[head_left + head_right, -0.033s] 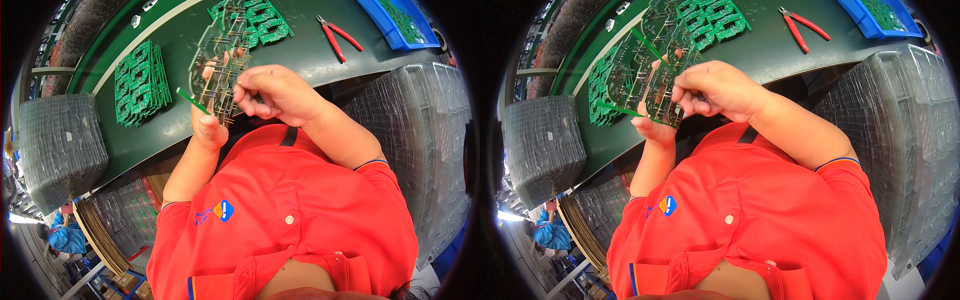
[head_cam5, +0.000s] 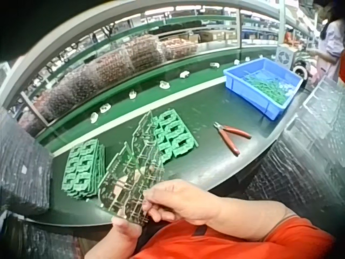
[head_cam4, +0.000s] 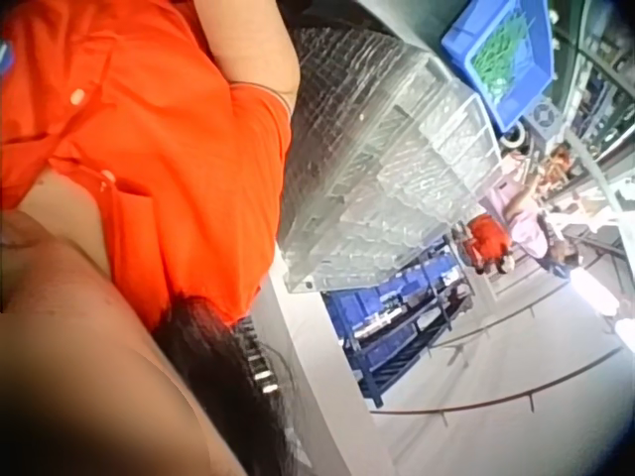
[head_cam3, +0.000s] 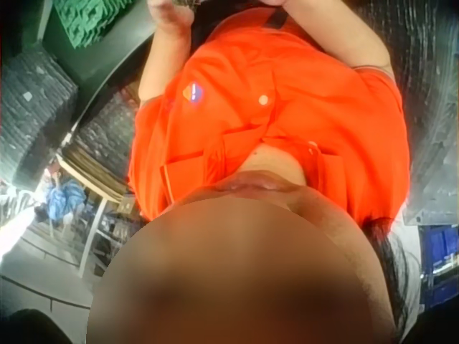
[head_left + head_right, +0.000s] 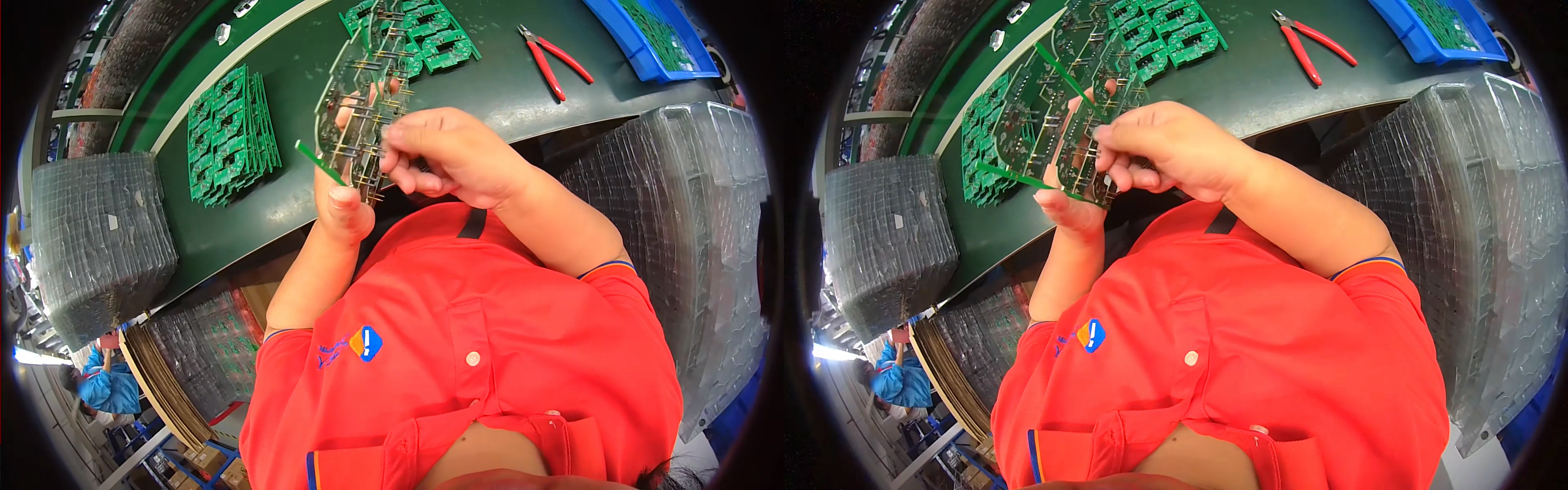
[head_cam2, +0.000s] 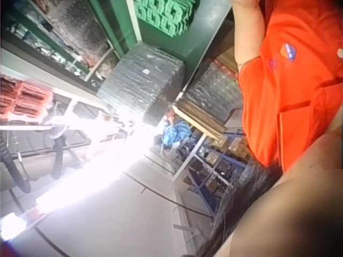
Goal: The person processes printed circuit board panels by cutting off excess components or separating individual boards with handheld nippers.
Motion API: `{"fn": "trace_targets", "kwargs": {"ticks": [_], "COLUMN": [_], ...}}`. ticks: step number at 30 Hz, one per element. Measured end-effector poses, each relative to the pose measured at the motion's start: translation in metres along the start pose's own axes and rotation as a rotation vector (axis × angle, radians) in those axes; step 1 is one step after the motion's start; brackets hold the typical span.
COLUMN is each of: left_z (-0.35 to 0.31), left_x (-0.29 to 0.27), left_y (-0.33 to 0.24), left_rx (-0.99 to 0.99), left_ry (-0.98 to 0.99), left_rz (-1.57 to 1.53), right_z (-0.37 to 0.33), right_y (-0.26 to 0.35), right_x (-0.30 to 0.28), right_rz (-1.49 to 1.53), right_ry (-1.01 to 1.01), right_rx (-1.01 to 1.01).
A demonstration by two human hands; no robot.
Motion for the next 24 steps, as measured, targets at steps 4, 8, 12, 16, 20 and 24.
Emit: {"fn": "trace_targets", "kwargs": {"ticks": [4, 8, 12, 16, 20, 24], "left_z": [0.000, 0.001, 0.003, 0.002, 0.001, -0.003], "left_x": [-0.003, -0.005, -0.011, -0.013, -0.019, -0.013], "left_y": [0.003, -0.001, 0.003, 0.005, 0.008, 0.006], "left_rx": [0.012, 0.072, 0.146, 0.125, 0.106, 0.081], "left_ry": [0.003, -0.056, -0.001, -0.012, -0.060, 0.025], "left_rz": [0.021, 0.107, 0.164, 0.148, 0.003, 0.159], "right_z": [0.001, 0.000, -0.002, 0.001, -0.004, -0.004], "right_y": [0.002, -0.005, -0.013, -0.018, -0.005, 0.014], "right_x": [0.005, 0.004, 0.014, 0.017, 0.013, 0.006], "right_rz": [-0.079, 0.062, 0.052, 0.052, 0.140, -0.085], "right_ry": [-0.030, -0.016, 0.010, 0.051, 0.035, -0.090], "right_rx": [-0.069, -0.022, 0.062, 0.056, 0.024, -0.177]}}
Point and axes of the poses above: each hand's wrist, its own z-axis towards the middle knuckle, its own x-axis out of the palm, y = z × x, the point moved 9 cm from there along z, towards the middle knuckle, and after that the axes turned 10 degrees about x, right-handed, at the moved point
